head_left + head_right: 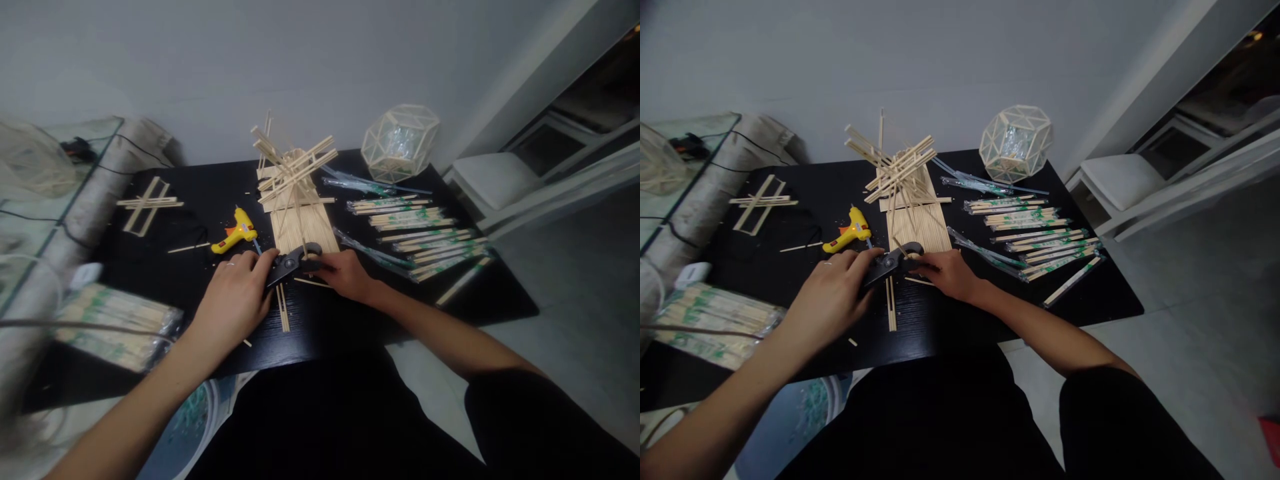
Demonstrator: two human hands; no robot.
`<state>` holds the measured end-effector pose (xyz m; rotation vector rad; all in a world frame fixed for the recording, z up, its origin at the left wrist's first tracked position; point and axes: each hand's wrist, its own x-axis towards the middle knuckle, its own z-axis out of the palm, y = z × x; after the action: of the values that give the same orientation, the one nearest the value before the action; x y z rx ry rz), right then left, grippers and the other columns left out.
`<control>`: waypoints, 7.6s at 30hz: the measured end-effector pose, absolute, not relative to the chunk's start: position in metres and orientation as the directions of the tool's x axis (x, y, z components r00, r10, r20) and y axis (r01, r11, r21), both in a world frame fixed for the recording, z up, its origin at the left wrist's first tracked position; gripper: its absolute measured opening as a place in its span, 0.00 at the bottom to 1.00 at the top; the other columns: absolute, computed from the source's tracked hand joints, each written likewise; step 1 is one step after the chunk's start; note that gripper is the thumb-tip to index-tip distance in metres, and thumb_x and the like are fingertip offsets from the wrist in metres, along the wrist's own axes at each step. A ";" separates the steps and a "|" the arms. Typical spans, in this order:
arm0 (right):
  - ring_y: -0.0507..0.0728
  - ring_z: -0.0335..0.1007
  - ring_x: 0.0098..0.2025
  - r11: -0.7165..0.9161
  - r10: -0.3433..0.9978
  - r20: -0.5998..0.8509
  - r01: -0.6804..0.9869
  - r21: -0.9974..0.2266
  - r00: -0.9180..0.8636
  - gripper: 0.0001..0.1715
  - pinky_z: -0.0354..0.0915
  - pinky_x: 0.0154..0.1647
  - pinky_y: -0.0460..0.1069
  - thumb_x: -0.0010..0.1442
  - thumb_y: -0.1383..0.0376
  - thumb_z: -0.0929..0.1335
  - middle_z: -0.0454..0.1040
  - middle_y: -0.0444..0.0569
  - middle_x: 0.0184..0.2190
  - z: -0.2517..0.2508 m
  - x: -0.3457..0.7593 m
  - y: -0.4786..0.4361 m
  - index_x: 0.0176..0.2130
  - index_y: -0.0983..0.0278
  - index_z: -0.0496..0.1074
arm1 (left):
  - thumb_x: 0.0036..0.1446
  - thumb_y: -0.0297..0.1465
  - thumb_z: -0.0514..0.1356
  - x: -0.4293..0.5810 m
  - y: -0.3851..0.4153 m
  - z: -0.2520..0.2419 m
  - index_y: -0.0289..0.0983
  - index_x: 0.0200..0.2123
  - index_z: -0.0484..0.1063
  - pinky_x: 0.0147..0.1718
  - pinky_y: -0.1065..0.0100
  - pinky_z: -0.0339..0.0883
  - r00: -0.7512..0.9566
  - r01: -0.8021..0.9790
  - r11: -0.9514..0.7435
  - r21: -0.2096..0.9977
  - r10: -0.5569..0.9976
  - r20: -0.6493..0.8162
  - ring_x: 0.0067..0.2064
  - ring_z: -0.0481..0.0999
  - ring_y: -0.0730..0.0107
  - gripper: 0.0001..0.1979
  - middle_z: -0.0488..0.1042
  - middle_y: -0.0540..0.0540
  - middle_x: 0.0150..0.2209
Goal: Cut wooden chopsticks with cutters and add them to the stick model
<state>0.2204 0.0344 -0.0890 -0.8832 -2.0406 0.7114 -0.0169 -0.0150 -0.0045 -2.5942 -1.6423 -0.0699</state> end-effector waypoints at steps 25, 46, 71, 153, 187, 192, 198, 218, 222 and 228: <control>0.52 0.74 0.26 0.598 0.785 0.424 0.371 -0.710 -0.452 0.12 0.63 0.31 0.45 0.67 0.59 0.72 0.82 0.47 0.28 -0.092 0.220 0.033 0.37 0.64 0.83 | 0.65 0.33 0.57 -0.008 -0.021 0.001 0.33 0.63 0.68 0.42 0.51 0.70 0.404 0.910 -0.394 -0.133 0.913 0.061 0.42 0.76 0.45 0.24 0.74 0.35 0.42; 0.53 0.76 0.27 0.586 0.793 0.419 0.364 -0.724 -0.443 0.13 0.64 0.31 0.45 0.67 0.59 0.72 0.83 0.47 0.28 -0.091 0.219 0.034 0.35 0.65 0.83 | 0.61 0.25 0.53 -0.009 -0.021 0.005 0.40 0.55 0.70 0.26 0.63 0.65 0.339 0.923 -0.343 -0.172 0.939 -0.055 0.31 0.78 0.55 0.19 0.75 0.43 0.34; 0.57 0.77 0.31 0.120 0.993 0.072 0.833 -0.540 -0.097 0.04 0.67 0.36 0.50 0.55 0.71 0.77 0.82 0.49 0.28 -0.069 0.299 0.092 0.33 0.64 0.81 | 0.67 0.45 0.59 -0.004 0.030 -0.045 0.39 0.42 0.74 0.39 0.64 0.67 0.232 0.774 -0.313 0.551 0.949 0.213 0.37 0.76 0.63 0.15 0.77 0.46 0.36; 0.53 0.81 0.29 -0.373 0.744 -0.392 0.151 -0.916 -0.541 0.08 0.80 0.31 0.46 0.65 0.64 0.72 0.80 0.50 0.34 -0.002 0.222 0.058 0.37 0.67 0.79 | 0.66 0.56 0.53 0.000 0.018 -0.054 0.39 0.33 0.70 0.29 0.65 0.56 0.380 0.841 -0.322 0.435 0.924 -0.051 0.29 0.75 0.60 0.25 0.75 0.44 0.26; 0.55 0.72 0.15 -0.040 0.955 -0.267 0.831 -0.555 -0.131 0.18 0.66 0.20 0.47 0.66 0.59 0.72 0.71 0.43 0.13 -0.043 0.283 0.068 0.26 0.62 0.72 | 0.65 0.57 0.53 -0.006 0.028 -0.065 0.41 0.24 0.62 0.26 0.66 0.54 0.149 0.766 -0.122 0.632 0.989 0.010 0.22 0.66 0.68 0.28 0.63 0.51 0.18; 0.57 0.74 0.17 -0.030 0.962 -0.245 0.849 -0.527 -0.118 0.16 0.68 0.26 0.50 0.66 0.56 0.71 0.75 0.46 0.17 -0.040 0.285 0.073 0.29 0.61 0.73 | 0.65 0.57 0.53 -0.006 0.029 -0.067 0.41 0.25 0.64 0.26 0.66 0.54 0.154 0.765 -0.128 0.631 0.988 0.014 0.23 0.67 0.67 0.28 0.64 0.50 0.18; 0.62 0.83 0.37 0.048 0.981 -0.133 0.835 -0.549 -0.144 0.12 0.73 0.40 0.53 0.57 0.58 0.77 0.84 0.52 0.37 -0.021 0.300 0.075 0.38 0.63 0.79 | 0.64 0.58 0.53 -0.004 0.027 -0.071 0.42 0.25 0.62 0.26 0.66 0.51 0.148 0.812 -0.140 0.566 0.988 0.031 0.22 0.66 0.67 0.28 0.63 0.50 0.19; 0.56 0.77 0.23 -0.006 0.977 -0.191 0.885 -0.465 -0.093 0.06 0.68 0.26 0.47 0.61 0.67 0.73 0.78 0.47 0.22 -0.026 0.299 0.100 0.31 0.65 0.78 | 0.64 0.60 0.50 0.000 0.026 -0.070 0.41 0.29 0.68 0.27 0.65 0.50 0.153 0.878 -0.109 0.465 0.987 -0.058 0.26 0.71 0.61 0.29 0.68 0.47 0.21; 0.54 0.75 0.22 -0.003 0.954 -0.285 0.947 -0.322 -0.094 0.09 0.66 0.29 0.46 0.61 0.69 0.73 0.77 0.47 0.21 -0.040 0.297 0.102 0.28 0.65 0.76 | 0.63 0.60 0.51 0.000 0.026 -0.072 0.41 0.28 0.67 0.27 0.65 0.50 0.149 0.870 -0.109 0.481 0.988 -0.046 0.25 0.70 0.62 0.29 0.67 0.47 0.21; 0.56 0.77 0.27 0.017 0.939 -0.333 0.979 -0.205 -0.086 0.07 0.64 0.32 0.47 0.61 0.75 0.70 0.79 0.51 0.26 -0.039 0.291 0.103 0.39 0.67 0.78 | 0.63 0.60 0.52 0.000 0.026 -0.073 0.41 0.28 0.66 0.27 0.66 0.48 0.148 0.863 -0.112 0.493 0.988 -0.034 0.24 0.67 0.64 0.28 0.65 0.49 0.20</control>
<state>0.2907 0.1035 -0.0389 -2.1902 -2.3103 0.6269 0.0000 0.0262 -0.0729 -2.6474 -2.3011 -0.5587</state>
